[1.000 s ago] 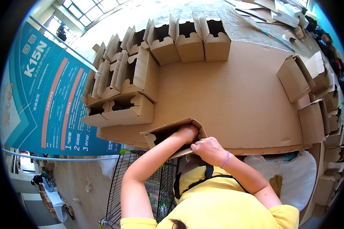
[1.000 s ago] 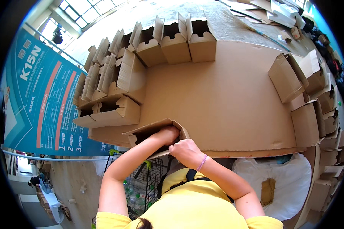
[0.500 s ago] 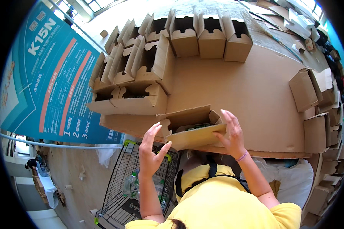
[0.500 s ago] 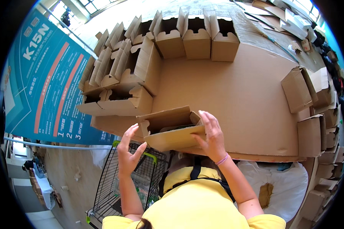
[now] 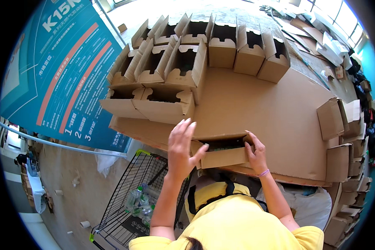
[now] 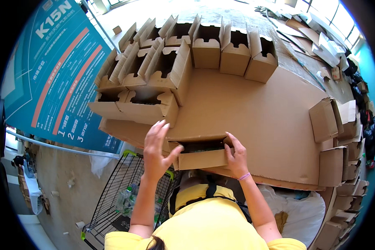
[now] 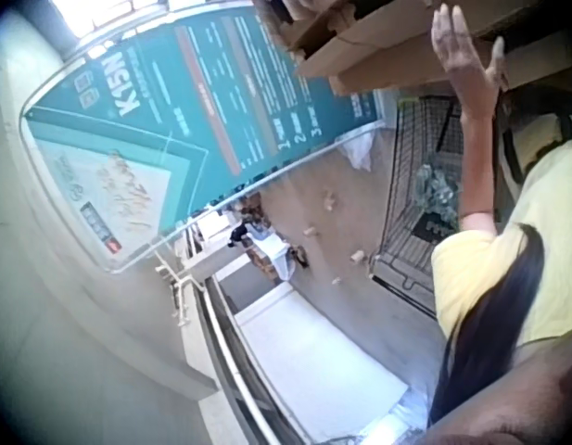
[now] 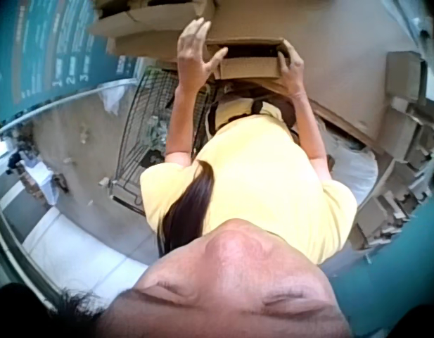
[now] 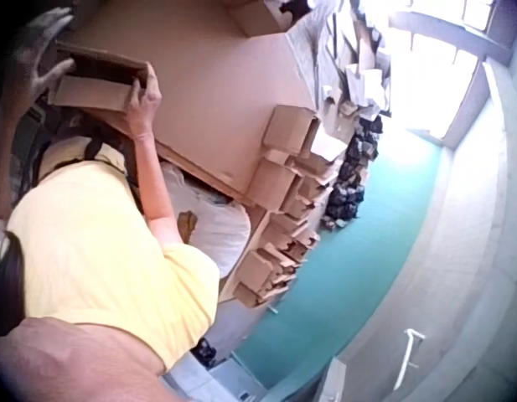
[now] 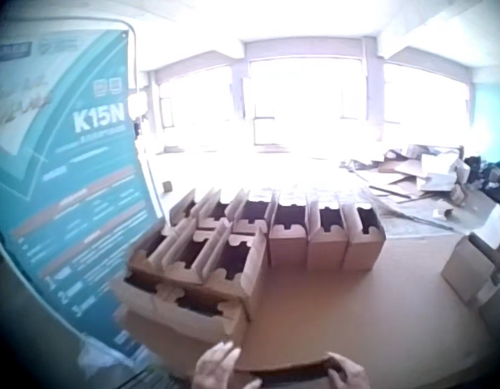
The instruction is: The person places water bottles into individual cardboard boxes and stacks the filled boxes into a larger container.
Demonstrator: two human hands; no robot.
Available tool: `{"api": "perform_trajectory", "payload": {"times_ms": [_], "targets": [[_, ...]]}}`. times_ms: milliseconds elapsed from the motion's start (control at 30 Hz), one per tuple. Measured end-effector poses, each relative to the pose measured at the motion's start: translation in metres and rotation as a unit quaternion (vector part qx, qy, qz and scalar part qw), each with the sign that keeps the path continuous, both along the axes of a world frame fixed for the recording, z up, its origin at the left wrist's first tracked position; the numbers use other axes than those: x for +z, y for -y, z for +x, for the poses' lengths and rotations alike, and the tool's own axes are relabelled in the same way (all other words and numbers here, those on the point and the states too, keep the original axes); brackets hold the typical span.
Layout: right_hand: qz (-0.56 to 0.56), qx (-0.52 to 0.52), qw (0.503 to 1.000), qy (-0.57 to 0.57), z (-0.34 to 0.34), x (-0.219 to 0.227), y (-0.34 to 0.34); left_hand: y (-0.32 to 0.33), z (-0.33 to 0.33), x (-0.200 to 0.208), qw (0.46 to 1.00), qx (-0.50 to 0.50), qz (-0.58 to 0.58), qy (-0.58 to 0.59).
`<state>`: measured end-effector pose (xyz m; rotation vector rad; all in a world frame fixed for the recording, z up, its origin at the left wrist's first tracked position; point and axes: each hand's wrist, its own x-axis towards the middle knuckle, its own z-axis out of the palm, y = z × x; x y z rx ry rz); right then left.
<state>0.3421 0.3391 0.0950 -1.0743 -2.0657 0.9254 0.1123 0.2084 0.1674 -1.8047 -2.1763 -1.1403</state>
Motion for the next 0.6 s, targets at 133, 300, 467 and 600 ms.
{"api": "perform_trajectory", "payload": {"times_ms": [133, 300, 467, 600], "targets": [[-0.063, 0.012, 0.996, -0.065, -0.001, -0.005, -0.002, 0.001, 0.009, -0.015, 0.960, -0.118, -0.251, -0.048], [-0.167, 0.023, 0.980, -0.108, 0.006, -0.006, -0.001, 0.003, 0.026, -0.044, 0.950, -0.079, -0.267, -0.140], [-0.355, 0.037, 0.931, 0.080, 0.031, 0.000, -0.005, 0.006, 0.017, -0.048, 0.957, -0.103, -0.241, -0.122], [-0.470, 0.070, 0.871, 0.120, 0.014, 0.005, -0.006, 0.010, -0.003, -0.053, 0.958, -0.084, -0.227, -0.155]]}}
